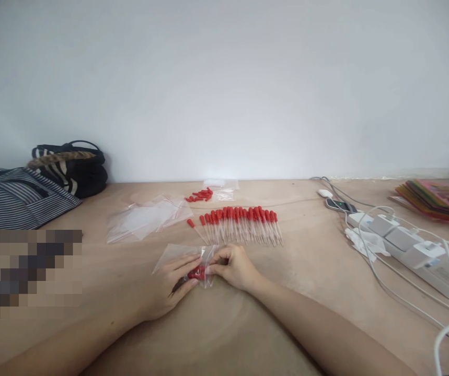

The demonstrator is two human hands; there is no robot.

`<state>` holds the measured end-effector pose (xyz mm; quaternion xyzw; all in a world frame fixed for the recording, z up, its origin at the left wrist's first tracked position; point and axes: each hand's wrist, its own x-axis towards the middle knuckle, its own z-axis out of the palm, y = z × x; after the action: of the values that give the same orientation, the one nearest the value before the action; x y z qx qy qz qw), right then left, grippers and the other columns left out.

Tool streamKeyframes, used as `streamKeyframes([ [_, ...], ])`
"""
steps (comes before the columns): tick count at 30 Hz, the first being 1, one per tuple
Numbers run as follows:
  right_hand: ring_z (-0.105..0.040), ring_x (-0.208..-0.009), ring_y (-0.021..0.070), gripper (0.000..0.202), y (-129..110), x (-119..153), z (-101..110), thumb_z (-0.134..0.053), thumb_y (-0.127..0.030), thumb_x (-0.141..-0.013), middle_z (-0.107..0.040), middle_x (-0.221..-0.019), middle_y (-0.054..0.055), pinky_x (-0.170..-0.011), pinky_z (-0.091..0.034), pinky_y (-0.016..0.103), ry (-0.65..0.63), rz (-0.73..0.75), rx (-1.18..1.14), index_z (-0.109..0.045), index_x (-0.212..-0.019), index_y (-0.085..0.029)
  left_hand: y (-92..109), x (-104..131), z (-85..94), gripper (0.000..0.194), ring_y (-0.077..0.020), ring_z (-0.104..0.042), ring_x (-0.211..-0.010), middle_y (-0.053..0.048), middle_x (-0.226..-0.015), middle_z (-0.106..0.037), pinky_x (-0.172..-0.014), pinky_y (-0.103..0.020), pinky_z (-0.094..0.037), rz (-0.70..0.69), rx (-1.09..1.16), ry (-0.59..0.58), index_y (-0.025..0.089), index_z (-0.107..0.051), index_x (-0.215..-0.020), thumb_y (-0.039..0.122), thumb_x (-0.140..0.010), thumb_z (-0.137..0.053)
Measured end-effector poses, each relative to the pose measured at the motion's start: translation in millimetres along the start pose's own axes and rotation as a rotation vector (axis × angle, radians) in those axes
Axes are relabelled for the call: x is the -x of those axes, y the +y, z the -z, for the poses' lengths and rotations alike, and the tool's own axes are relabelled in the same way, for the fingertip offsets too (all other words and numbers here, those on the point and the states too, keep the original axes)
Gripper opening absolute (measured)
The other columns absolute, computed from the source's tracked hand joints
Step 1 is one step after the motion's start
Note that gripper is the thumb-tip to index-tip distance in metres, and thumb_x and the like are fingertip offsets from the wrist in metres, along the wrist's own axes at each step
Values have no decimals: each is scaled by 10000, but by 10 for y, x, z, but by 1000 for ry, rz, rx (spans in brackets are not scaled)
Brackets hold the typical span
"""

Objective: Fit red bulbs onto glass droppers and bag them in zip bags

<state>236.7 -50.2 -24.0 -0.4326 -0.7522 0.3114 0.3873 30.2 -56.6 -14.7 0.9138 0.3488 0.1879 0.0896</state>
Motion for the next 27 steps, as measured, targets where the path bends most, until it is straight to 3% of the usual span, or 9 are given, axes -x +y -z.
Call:
streamKeyframes([
  [3,-576,-722,135,88,-12,8,36,-663,-299,-702,-672,-739,2,-752,-402,286,-81,96,-14,-692,-732,-221,-5,5,-6,389,-232,-508,-1120,-104,-1211,-559,-930,-408,-443,0,19,18,179,-497,-1209,282,-836,-458],
  [6,-574,-740,146,167,-22,26,50,-706,-298,-647,-676,-762,3,-761,-403,297,-106,106,15,-698,-802,-235,-6,4,-11,386,-237,-510,-1117,-103,-1205,-563,-929,-414,-443,-6,24,32,176,-505,-1202,281,-832,-464],
  [11,-569,-682,133,180,-23,30,-15,-696,-232,-634,-653,-720,5,-641,-437,251,-33,-36,-33,-685,-813,-214,14,-12,8,380,-249,-513,-1109,-123,-1186,-573,-920,-428,-445,-20,-2,20,147,-522,-1182,277,-831,-461],
  [17,-524,-550,92,110,-45,-9,-87,-666,-150,-629,-595,-612,-33,-540,-411,206,52,-222,-128,-564,-664,-171,25,-14,20,392,-245,-505,-1118,-112,-1214,-550,-920,-417,-445,3,16,9,177,-500,-1209,265,-828,-463],
  [23,-547,-667,111,126,-59,16,-116,-543,-59,-679,-603,-686,-20,-665,-416,241,-14,-77,45,-542,-706,-183,14,-3,7,400,-243,-494,-1132,-117,-1238,-527,-922,-415,-443,20,68,0,182,-487,-1221,259,-830,-457],
  [27,-540,-703,127,125,-15,-7,-18,-546,-108,-694,-615,-772,11,-652,-410,245,64,-36,171,-574,-787,-187,11,10,22,406,-228,-488,-1139,-99,-1253,-517,-925,-396,-444,13,65,11,204,-463,-1240,254,-837,-449],
])
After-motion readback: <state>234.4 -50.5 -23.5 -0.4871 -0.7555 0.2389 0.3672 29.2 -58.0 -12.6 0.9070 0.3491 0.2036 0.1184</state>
